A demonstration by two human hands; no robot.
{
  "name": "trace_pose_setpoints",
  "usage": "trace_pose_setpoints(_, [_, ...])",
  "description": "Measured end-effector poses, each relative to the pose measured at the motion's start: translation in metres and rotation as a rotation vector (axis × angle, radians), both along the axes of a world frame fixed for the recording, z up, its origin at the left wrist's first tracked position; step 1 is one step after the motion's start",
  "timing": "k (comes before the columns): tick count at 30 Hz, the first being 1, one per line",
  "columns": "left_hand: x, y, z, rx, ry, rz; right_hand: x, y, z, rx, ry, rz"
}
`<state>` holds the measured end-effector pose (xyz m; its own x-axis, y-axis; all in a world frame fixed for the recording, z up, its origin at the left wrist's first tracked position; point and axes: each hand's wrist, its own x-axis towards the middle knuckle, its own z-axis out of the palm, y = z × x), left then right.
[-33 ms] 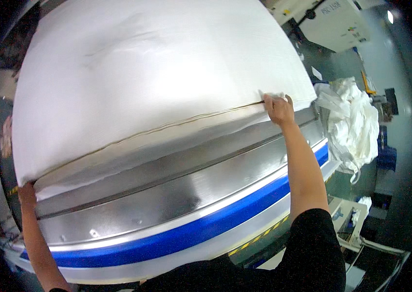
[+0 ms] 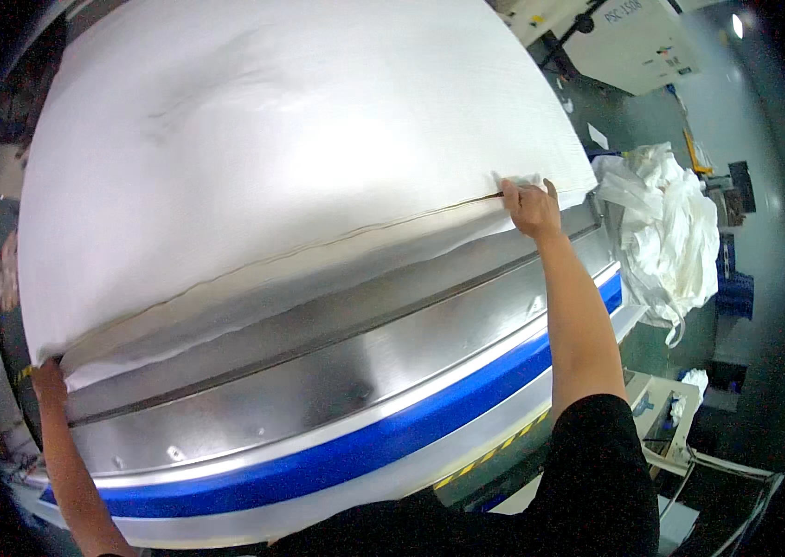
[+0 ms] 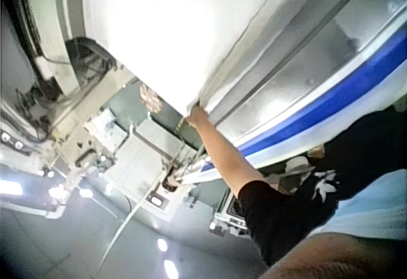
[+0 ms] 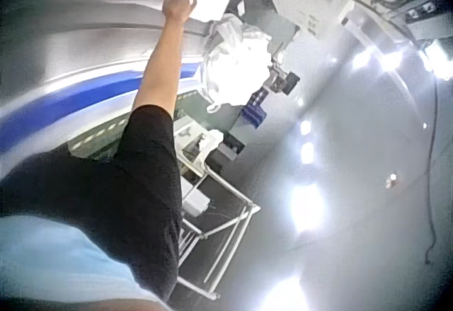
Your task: The person repeatedly picks up white paper sheets from a stack and feeds them one by one into a large industrial machine. The person aligns each sheet at the machine's intake and places it onto the conveyor surface, then repeats the process for the next sheet.
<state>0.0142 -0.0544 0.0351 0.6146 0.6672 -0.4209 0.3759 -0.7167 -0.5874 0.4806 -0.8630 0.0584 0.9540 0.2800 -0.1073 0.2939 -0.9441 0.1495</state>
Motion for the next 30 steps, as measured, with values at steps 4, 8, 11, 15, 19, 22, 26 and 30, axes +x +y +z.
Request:
trace_pose_setpoints(4, [-0.023, 0.035, -0.020, -0.022, -0.212, 0.062, 0.051, -0.074, -0.012, -0.149, 0.028, -0.010])
trace_pose_setpoints(8, [-0.049, 0.060, -0.030, 0.050, -0.125, -0.071, 0.091, -0.129, -0.006, -0.730, 0.076, 0.314])
trace_pose_setpoints(11, [-0.059, 0.070, -0.035, 0.035, -0.186, -0.075, 0.104, -0.140, 0.006, -0.431, 0.323, 0.028])
trace_pose_setpoints(15, [-0.063, 0.057, -0.033, 0.129, -0.144, -0.157, 0.095, -0.144, 0.012, -0.393, 0.281, -0.003])
trace_pose_setpoints(19, [-0.047, 0.036, -0.014, -0.016, -0.133, -0.045, 0.094, -0.148, -0.006, -0.536, 0.116, -0.086])
trace_pose_setpoints(22, [-0.030, 0.012, 0.012, 0.042, -0.115, -0.009, 0.099, -0.161, 0.004, -0.424, 0.111, 0.004])
trace_pose_setpoints(26, [-0.014, -0.017, 0.061, -0.016, -0.156, 0.010, 0.100, -0.181, 0.051, -0.232, 0.040, 0.013])
trace_pose_setpoints(30, [-0.016, -0.023, 0.115, 0.036, -0.122, 0.017, 0.097, -0.205, 0.103, -0.231, 0.060, 0.021])
